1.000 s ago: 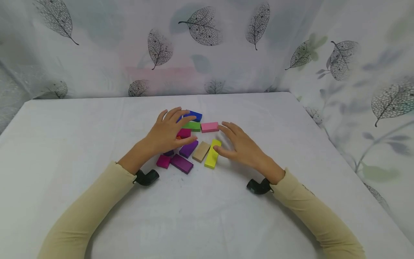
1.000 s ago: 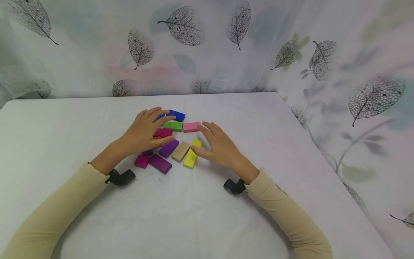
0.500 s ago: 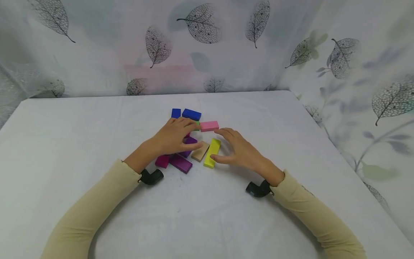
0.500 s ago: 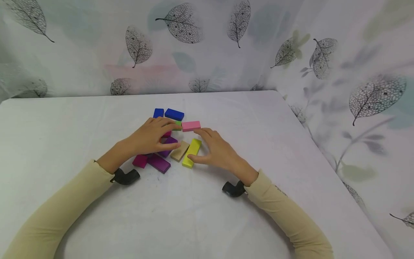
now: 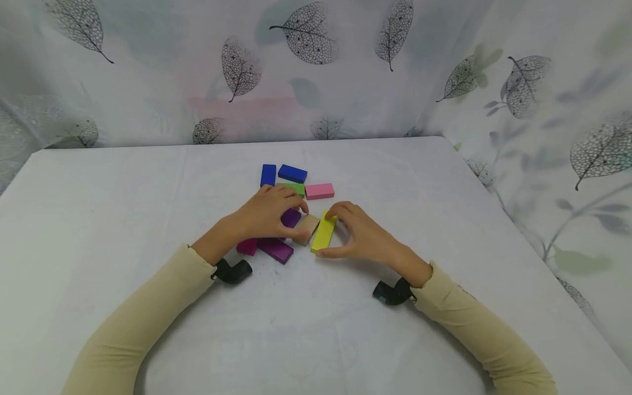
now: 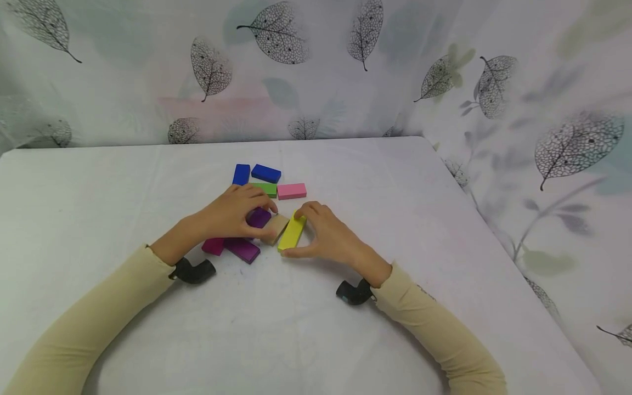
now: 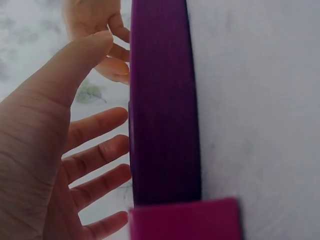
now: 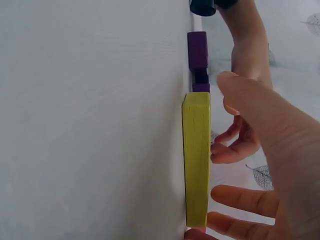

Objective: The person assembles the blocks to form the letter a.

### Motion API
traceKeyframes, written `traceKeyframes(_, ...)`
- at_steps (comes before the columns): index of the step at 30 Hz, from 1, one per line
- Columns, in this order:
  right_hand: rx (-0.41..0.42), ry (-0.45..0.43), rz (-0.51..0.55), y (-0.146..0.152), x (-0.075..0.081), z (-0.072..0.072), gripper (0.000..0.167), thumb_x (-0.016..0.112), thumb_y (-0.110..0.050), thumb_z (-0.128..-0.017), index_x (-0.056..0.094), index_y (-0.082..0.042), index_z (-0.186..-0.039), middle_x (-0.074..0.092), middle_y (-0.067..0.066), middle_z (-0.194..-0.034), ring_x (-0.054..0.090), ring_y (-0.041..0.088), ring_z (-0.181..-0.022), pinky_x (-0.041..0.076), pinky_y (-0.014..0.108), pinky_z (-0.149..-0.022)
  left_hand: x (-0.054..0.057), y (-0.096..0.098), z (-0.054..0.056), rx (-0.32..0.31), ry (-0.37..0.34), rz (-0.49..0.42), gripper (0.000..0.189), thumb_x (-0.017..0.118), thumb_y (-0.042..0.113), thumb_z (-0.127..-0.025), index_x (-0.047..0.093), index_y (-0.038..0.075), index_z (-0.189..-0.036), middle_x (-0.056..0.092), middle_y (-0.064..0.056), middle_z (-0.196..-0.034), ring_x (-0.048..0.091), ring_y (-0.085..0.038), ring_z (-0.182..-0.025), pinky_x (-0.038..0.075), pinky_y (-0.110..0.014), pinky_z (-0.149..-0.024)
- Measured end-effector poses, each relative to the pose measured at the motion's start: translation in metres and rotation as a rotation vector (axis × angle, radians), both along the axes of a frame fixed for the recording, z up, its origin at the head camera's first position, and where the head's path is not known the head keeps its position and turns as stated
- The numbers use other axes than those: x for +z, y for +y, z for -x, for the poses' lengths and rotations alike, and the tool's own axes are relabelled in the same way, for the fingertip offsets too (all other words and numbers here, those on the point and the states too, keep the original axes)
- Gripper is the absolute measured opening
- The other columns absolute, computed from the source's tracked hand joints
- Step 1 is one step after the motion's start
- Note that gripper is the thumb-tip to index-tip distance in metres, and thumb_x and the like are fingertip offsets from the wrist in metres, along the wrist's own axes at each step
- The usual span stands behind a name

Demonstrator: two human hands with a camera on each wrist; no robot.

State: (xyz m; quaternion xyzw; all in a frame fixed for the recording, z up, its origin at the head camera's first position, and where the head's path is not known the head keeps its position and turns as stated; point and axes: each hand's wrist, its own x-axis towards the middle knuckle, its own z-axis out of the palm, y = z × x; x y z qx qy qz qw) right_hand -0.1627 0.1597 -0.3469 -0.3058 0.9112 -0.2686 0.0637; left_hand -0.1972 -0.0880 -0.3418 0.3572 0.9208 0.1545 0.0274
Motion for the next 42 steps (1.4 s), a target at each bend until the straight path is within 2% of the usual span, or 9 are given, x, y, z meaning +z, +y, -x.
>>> traceKeyframes(6,-0.008,0.015,-0.059,-0.001,0.001,-0.003,0.069,0.083,-0.046,-0.073,0.054,-0.008,-0.123,0.048,0.012,-0.133,0.042,0.029,-0.127,0.037,0.047,-0.109,-0.003,0.002,-0.001,0.0,0.019,0.021,0.057,0.07,0.068,-0.073,0.064,0.02,-0.103,0.059,-0.003,-0.117,0.046,-0.026,-0.124,0.035,-0.049,-0.101)
traceKeyframes(10,-0.013,0.014,-0.08,-0.001,0.0,-0.002,0.068,0.082,-0.045,-0.074,0.054,-0.008,-0.123,0.048,0.013,-0.134,0.042,0.029,-0.128,0.037,0.047,-0.109,-0.003,0.003,-0.002,0.005,0.022,0.036,0.056,0.071,0.068,-0.072,0.062,0.02,-0.101,0.058,-0.003,-0.116,0.046,-0.025,-0.123,0.035,-0.049,-0.101)
traceKeyframes(20,0.009,0.012,-0.108,0.001,0.001,-0.002,0.069,0.082,-0.043,-0.075,0.056,-0.005,-0.127,0.049,0.014,-0.139,0.039,0.031,-0.134,0.032,0.047,-0.113,-0.003,0.003,-0.003,0.002,0.028,0.039,0.055,0.072,0.066,-0.073,0.061,0.02,-0.1,0.057,-0.003,-0.113,0.046,-0.024,-0.121,0.036,-0.048,-0.099)
traceKeyframes(25,0.009,0.007,-0.111,0.003,0.003,-0.002,0.071,0.082,-0.042,-0.076,0.055,-0.005,-0.13,0.048,0.015,-0.141,0.038,0.032,-0.135,0.031,0.049,-0.113,-0.002,0.003,-0.003,0.005,0.029,0.037,0.053,0.072,0.064,-0.074,0.062,0.02,-0.102,0.058,-0.004,-0.117,0.045,-0.025,-0.124,0.036,-0.049,-0.101)
traceKeyframes(32,0.003,-0.038,-0.139,0.011,0.003,-0.007,0.074,0.081,-0.043,-0.077,0.053,-0.005,-0.133,0.045,0.015,-0.145,0.039,0.032,-0.136,0.033,0.049,-0.112,-0.01,0.005,-0.002,0.0,0.034,0.036,0.05,0.07,0.062,-0.078,0.064,0.02,-0.106,0.06,-0.003,-0.119,0.048,-0.025,-0.124,0.037,-0.049,-0.101)
traceKeyframes(38,0.012,-0.055,-0.122,0.013,0.006,-0.003,0.073,0.081,-0.041,-0.077,0.052,-0.005,-0.134,0.043,0.016,-0.147,0.037,0.034,-0.138,0.032,0.052,-0.111,-0.004,0.004,-0.001,0.011,0.046,0.042,0.048,0.069,0.057,-0.081,0.066,0.019,-0.109,0.061,-0.004,-0.119,0.049,-0.026,-0.124,0.036,-0.052,-0.103)
traceKeyframes(42,0.018,-0.076,-0.114,0.015,0.005,-0.005,0.072,0.081,-0.04,-0.077,0.053,-0.006,-0.134,0.041,0.017,-0.148,0.036,0.035,-0.139,0.033,0.052,-0.111,-0.006,0.003,-0.003,0.009,0.042,0.045,0.047,0.069,0.056,-0.082,0.067,0.018,-0.11,0.062,-0.004,-0.12,0.049,-0.027,-0.124,0.036,-0.053,-0.102)
